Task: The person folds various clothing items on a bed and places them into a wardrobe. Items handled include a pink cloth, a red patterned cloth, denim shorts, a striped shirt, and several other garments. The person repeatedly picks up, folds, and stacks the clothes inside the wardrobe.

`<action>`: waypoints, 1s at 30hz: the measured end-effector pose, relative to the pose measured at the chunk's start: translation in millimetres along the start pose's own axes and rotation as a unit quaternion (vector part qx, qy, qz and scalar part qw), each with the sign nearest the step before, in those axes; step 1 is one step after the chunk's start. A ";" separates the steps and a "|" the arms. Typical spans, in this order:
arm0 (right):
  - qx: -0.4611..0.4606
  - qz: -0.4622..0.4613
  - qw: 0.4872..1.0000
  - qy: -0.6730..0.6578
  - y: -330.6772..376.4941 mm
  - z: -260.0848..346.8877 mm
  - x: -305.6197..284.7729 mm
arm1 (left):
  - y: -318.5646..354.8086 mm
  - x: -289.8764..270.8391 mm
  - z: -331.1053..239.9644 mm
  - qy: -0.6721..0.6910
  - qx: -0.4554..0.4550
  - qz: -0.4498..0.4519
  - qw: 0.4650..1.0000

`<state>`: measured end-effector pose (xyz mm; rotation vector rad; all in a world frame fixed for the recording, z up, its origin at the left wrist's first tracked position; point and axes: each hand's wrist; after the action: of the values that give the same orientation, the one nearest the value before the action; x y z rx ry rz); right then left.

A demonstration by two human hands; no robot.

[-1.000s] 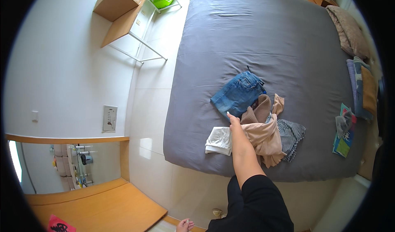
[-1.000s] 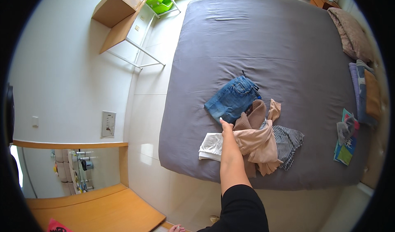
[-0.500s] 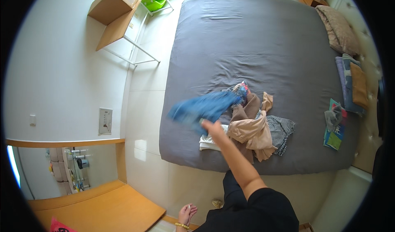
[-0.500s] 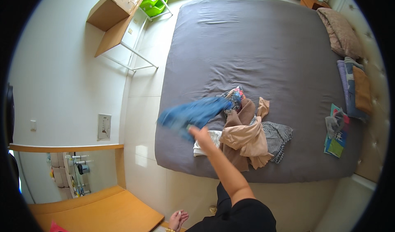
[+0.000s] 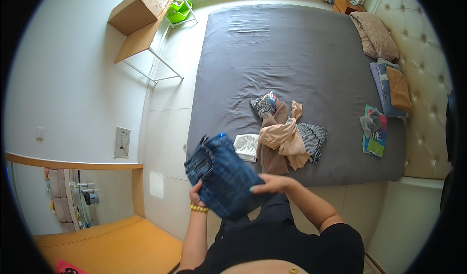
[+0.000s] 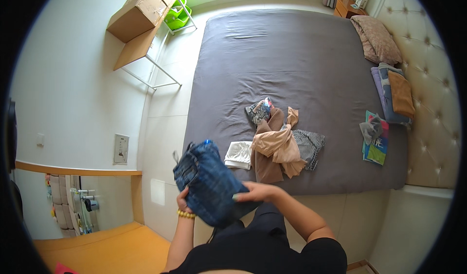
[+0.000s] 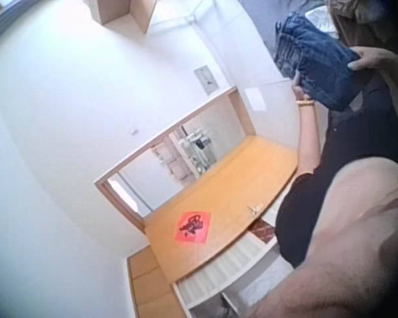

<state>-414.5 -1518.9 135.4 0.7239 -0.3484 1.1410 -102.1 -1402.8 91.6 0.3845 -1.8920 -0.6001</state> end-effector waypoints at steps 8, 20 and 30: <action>-0.225 -0.265 0.934 -0.076 12.6 11.6 82.0 | -29.9 84.2 -21.6 -0.156 -0.175 0.240 0.942; -0.130 -0.792 0.337 0.492 6.5 -64.3 322.2 | 40.4 97.9 55.1 -0.231 -0.475 0.347 0.775; -0.022 -0.902 0.171 0.396 -10.1 -175.1 430.2 | 115.5 36.9 145.6 -0.223 -0.632 0.461 0.582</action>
<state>-253.0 -1101.9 261.1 -0.0512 1.2702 -1.0629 -249.4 -1294.0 140.5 -1.7183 -1.2814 -1.1367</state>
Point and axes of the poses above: each hand's wrist, its own y-axis away from the middle knuckle, its own x-axis out of the palm, z = x × y, and after that the axes turned 1 degree about -z, right-handed
